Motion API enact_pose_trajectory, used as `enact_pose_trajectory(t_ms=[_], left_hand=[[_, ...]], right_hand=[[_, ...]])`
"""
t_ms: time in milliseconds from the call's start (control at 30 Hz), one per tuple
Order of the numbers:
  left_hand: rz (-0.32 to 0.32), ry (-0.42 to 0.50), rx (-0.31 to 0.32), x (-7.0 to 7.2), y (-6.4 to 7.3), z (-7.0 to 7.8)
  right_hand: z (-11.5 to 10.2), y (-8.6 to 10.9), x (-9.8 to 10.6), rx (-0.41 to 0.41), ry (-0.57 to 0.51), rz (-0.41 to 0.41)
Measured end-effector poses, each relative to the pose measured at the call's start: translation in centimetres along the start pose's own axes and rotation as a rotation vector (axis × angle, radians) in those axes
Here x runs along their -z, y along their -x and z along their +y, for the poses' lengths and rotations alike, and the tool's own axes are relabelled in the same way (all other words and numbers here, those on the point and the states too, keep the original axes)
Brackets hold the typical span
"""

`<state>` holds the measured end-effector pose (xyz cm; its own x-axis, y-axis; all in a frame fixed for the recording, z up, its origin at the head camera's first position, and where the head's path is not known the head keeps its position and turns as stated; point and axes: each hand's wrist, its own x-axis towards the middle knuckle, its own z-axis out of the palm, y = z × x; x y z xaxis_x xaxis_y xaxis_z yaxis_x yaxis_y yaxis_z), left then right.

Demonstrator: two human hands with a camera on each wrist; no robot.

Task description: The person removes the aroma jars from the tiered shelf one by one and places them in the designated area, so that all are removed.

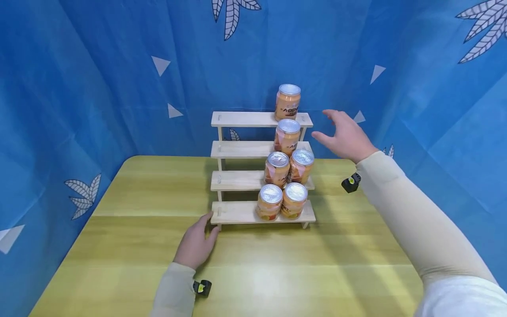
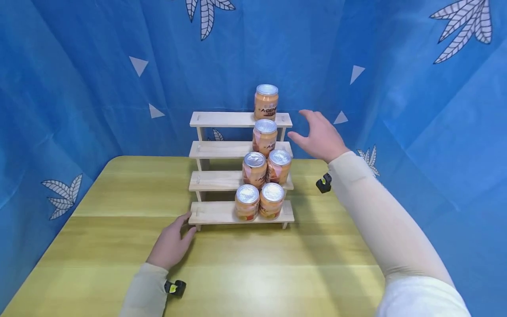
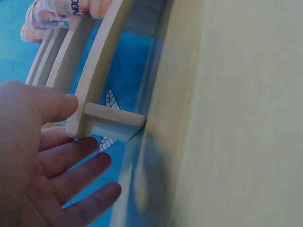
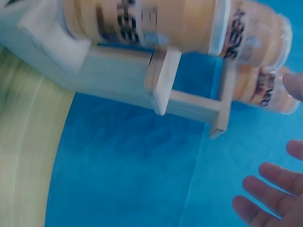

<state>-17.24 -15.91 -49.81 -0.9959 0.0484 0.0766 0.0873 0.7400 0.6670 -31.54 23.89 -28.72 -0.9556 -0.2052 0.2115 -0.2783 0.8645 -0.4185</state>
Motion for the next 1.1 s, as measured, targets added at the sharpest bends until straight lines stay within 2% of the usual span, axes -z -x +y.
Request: enact_pose_trajectory(t_ms=[100,233,400,567,833,1100], left_hand=[[0.029,0.024,-0.006,-0.3,-0.5,0.0],[0.052,0.053,-0.016,-0.2,-0.4,-0.4],[0.056,0.092,-0.027,-0.2,-0.5,-0.5],[0.072,0.096,-0.031,-0.4,-0.6,-1.1],[0.078,0.103,-0.031,-0.1,0.0,-1.1],[0.074,0.097,-0.018,0.1,0.4,-0.8]], right_hand=[[0.2,-1.7,0.1,-0.005,0.019,-0.038],[-0.5,-3.7,-0.5,0.029,-0.002,-0.054],[-2.4,-6.0,0.0,0.059,-0.04,-0.014],[-4.0,-8.3,0.4,0.015,-0.031,0.02],[-5.8,-11.0,0.6,-0.01,-0.015,-0.105],[-6.6,-11.7,0.9,-0.034,0.052,-0.174]])
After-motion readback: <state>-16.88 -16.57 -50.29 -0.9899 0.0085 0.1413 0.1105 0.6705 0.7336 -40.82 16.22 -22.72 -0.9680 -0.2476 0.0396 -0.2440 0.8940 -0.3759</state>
